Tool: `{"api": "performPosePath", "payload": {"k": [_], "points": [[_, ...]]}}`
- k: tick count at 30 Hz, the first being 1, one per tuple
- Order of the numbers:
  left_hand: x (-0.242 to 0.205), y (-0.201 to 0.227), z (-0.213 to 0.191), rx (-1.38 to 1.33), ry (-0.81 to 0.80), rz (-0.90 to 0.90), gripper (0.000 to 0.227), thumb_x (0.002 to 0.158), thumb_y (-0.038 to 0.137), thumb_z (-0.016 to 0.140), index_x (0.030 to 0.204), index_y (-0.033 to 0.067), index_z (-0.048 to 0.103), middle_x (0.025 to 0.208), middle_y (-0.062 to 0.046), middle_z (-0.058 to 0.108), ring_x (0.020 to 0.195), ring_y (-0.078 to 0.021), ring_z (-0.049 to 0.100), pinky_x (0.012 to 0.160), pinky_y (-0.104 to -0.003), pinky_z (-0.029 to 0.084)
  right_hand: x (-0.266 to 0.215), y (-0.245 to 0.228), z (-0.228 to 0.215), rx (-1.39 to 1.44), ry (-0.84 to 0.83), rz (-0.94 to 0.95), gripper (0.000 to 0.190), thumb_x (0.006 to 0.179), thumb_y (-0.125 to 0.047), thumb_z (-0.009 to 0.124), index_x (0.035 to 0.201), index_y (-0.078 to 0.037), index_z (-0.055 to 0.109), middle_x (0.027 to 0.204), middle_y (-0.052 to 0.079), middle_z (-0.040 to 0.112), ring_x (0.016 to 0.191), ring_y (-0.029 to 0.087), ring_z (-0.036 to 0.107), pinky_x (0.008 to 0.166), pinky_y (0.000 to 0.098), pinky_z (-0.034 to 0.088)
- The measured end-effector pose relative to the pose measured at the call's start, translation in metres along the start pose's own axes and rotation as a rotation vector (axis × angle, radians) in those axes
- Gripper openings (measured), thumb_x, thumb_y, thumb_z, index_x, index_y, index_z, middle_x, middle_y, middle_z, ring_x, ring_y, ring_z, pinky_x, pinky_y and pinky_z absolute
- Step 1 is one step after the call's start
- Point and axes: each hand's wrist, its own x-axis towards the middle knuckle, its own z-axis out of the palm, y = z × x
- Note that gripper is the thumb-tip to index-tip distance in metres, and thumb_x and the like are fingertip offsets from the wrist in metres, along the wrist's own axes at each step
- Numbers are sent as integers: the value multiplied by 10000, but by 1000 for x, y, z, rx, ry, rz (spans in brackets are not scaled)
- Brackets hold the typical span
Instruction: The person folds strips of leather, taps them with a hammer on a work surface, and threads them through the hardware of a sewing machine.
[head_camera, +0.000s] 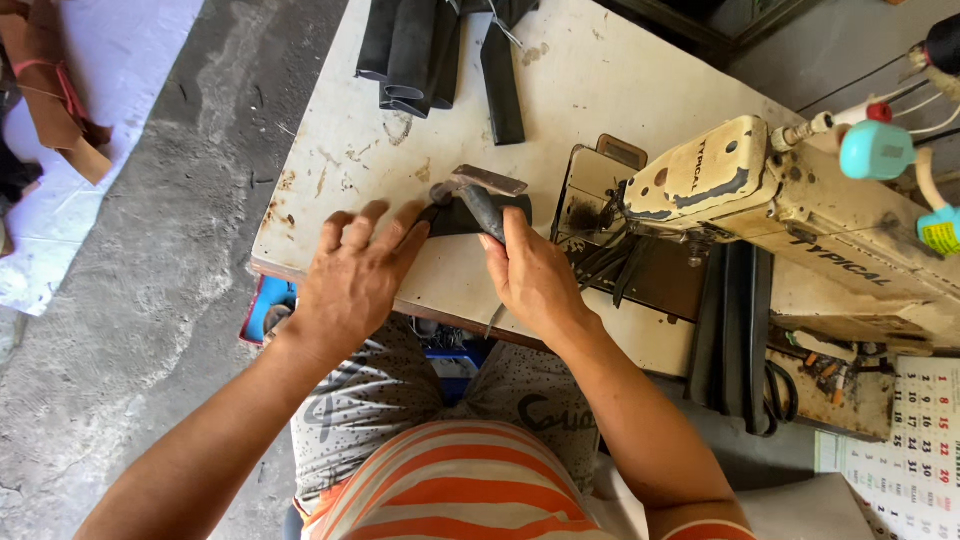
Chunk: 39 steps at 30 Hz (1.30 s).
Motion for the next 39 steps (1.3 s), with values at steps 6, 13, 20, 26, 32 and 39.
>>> {"api": "performPosePath", "payload": {"k": [6,13,20,26,32,39], "points": [[3,1,-3,-52,-87,19,472,911,105,635,1371,206,647,1380,14,648,1413,-220,487,1163,-427,325,4,-26,-24,171,2,12,212,1068,-169,501,1218,-22,532,760,257,693,617,436,717,526,481,579],[1,2,0,-84,-115,34,475,925,64,600,1383,182,641,1354,-8,661,1381,-218,537,1142,-439,359,-5,-27,-20,98,27,10,258,1072,-255,527,1185,-23,534,749,276,676,616,468,701,486,500,523],[-1,0,9,-62,-14,33,461,902,93,621,1352,184,661,1321,5,660,1342,-213,556,1110,-425,400,-14,-26,4,100,108,18,321,1078,-240,533,1167,68,539,687,282,664,543,450,679,442,495,482],[2,0,0,-97,-71,21,446,916,50,591,1335,182,671,1300,2,675,1328,-216,576,1097,-421,401,-14,-19,-3,119,267,12,231,1084,-264,518,1131,-40,552,657,180,638,536,364,675,477,409,511],[4,-1,-5,-127,-113,5,441,927,41,563,1325,195,675,1291,12,672,1295,-215,593,1075,-425,426,-9,-31,-12,121,139,129,350,1087,-333,489,1200,-4,522,742,310,666,667,498,703,500,522,524],[-10,0,-2,-72,-26,-10,460,914,69,596,1338,228,675,1299,20,672,1345,-223,559,1101,-423,385,-8,-27,0,-51,-60,146,435,1107,-332,446,1258,75,485,777,320,690,646,470,732,481,498,565]]}}
